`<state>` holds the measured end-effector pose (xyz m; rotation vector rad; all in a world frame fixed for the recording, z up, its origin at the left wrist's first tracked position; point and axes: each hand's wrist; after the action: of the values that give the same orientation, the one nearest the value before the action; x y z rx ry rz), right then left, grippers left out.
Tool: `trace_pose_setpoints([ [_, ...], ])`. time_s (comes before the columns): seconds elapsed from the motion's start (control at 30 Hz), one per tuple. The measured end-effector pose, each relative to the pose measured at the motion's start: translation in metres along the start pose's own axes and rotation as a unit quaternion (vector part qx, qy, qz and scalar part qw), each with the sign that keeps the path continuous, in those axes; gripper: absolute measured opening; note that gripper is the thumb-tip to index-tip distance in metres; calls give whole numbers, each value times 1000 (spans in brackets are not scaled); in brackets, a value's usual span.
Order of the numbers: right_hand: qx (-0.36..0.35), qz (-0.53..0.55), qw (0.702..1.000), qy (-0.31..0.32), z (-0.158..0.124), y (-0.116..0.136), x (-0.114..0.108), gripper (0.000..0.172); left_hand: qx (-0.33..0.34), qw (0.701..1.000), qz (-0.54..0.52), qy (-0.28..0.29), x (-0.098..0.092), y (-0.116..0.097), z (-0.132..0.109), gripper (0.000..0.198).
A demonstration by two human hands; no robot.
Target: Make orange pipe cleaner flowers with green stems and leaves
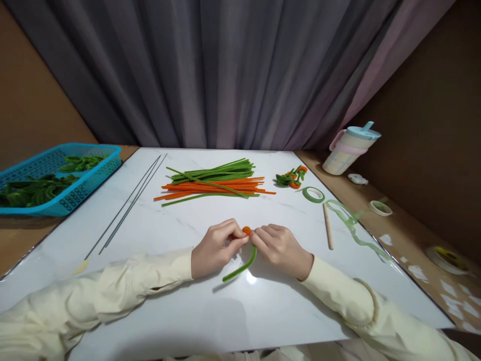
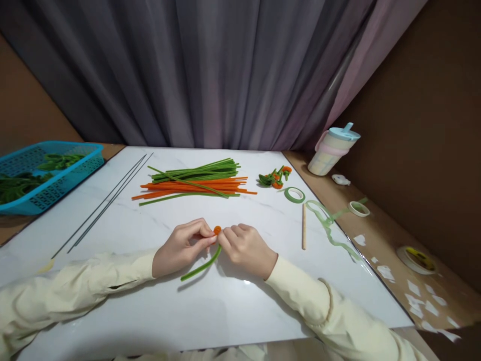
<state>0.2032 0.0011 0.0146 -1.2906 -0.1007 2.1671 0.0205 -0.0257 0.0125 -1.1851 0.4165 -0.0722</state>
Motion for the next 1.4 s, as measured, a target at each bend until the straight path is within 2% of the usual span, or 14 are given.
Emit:
trace_pose_setpoints([
  [0.1,2,-6,1000,-9,0,-2,-2,28,-100,991,-84,-8,-1,-5,5,19],
  [0.17,23,20,999,-25,-1,-4,-2,27,-144,982,-124,-15,-3,-7,9,20],
  [0.3,110,133,985,-26,-3,-4,1,26,-209,958,-196,-6,-10,-9,18,23],
  [0.37,180,207,961,-19,-2,-2,3,21,-234,946,-225,-5,-11,-8,21,24],
  [0.47,280,318,906,11,3,2,1,15,-241,939,-243,-13,-11,-7,21,23],
  [0.53,315,365,875,34,6,4,-1,15,-240,940,-241,-13,-10,-6,20,21],
  [0.57,321,374,869,40,6,5,-1,16,-240,940,-242,-9,-10,-6,19,19],
  [0.63,308,358,881,38,5,6,-1,17,-244,935,-259,-4,-10,-6,18,16],
  [0.77,212,237,948,15,-1,6,3,22,-271,906,-326,6,-13,-3,18,18],
  [0.87,141,172,975,-6,0,3,2,30,-302,888,-345,26,-16,0,20,19],
  [1.0,85,161,983,-14,3,1,-2,33,-360,867,-344,28,-17,4,23,16],
  [1.27,-2,141,990,4,3,-6,-4,27,-354,860,-366,40,-15,4,21,13],
  [1.33,-13,158,987,2,2,-7,-2,27,-358,859,-364,40,-15,3,21,14],
  [1.4,8,197,980,-4,0,-8,1,27,-368,859,-353,36,-16,0,22,14],
])
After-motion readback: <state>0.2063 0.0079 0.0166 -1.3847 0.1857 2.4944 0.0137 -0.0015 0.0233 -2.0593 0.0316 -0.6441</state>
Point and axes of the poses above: each hand's wrist, its own z-axis towards the middle knuckle, its own x-axis out of the palm, y = z × x, and after that the axes turned 3 degrees about -z, right-handed
